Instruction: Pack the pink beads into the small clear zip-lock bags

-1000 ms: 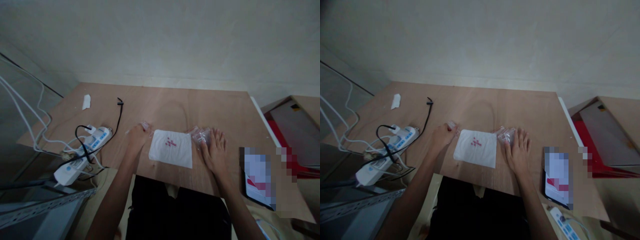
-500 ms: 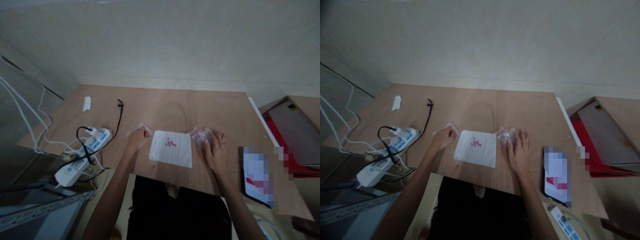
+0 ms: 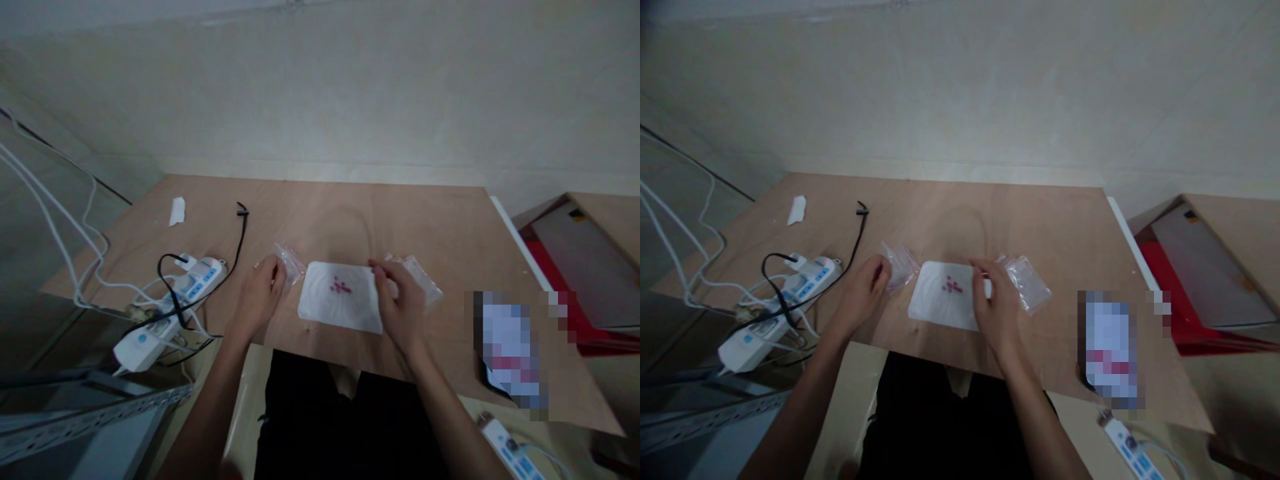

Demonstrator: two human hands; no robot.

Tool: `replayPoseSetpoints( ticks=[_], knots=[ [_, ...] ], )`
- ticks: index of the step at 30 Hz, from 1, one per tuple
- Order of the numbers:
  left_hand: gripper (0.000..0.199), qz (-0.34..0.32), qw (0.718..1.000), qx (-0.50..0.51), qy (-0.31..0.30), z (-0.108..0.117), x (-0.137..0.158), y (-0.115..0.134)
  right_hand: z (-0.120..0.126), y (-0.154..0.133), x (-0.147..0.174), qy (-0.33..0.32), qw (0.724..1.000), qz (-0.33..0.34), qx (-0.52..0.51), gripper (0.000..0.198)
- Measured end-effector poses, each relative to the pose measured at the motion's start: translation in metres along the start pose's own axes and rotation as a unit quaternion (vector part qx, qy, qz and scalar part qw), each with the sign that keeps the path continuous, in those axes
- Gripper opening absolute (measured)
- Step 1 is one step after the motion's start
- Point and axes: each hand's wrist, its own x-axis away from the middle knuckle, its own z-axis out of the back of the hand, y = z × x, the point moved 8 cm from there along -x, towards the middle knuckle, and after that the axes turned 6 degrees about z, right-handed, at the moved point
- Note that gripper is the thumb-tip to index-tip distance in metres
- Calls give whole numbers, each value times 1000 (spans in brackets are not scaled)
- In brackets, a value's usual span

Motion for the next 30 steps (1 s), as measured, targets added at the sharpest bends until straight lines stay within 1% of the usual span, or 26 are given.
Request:
replayPoseSetpoints(
  ticks=[1,2,4,5,7,10,13,15,17,19,21,23,24,25,27,29,30],
  knots=[
    [25,-14,999,34,10,5,7,5,-23,-10,-4,-50,996,-25,-66,24],
    [25,-24,998,63,14,7,14,9,-44,-19,-7,-90,987,-52,-123,24],
    [24,-31,994,107,9,7,27,15,-80,-38,-8,-158,963,-75,-207,19],
    [23,-31,991,129,6,6,33,17,-92,-45,-7,-176,954,-77,-230,16],
    [25,-15,983,182,16,7,42,17,-100,-55,-5,-185,950,-66,-241,12],
    [29,33,959,277,50,12,50,12,-90,-65,-1,-167,964,-27,-205,13],
    [25,50,931,359,48,10,51,16,-75,-77,5,-167,968,27,-184,16],
    [22,47,917,394,32,5,50,22,-68,-79,9,-164,969,26,-182,17],
    [21,40,912,409,12,-2,49,29,-63,-74,12,-159,971,-3,-181,18],
    [21,19,912,410,-7,-7,50,37,-59,-67,15,-164,968,-45,-184,18],
    [20,-4,917,398,-25,-9,51,44,-57,-60,18,-184,960,-84,-194,19],
    [19,-30,926,371,-54,-9,53,53,-53,-56,20,-210,954,-98,-190,19],
    [18,-37,933,352,-70,-10,54,57,-48,-55,20,-215,957,-95,-170,18],
    [17,-38,940,328,-83,-9,55,60,-42,-53,19,-211,964,-88,-139,18],
    [17,-23,954,279,-110,-8,57,64,-24,-49,17,-176,980,-73,-59,16],
    [18,4,959,238,-153,-7,60,68,-5,-47,16,-131,990,-54,10,14],
    [19,11,958,223,-181,-8,62,70,2,-47,17,-114,992,-41,23,13]
  ],
)
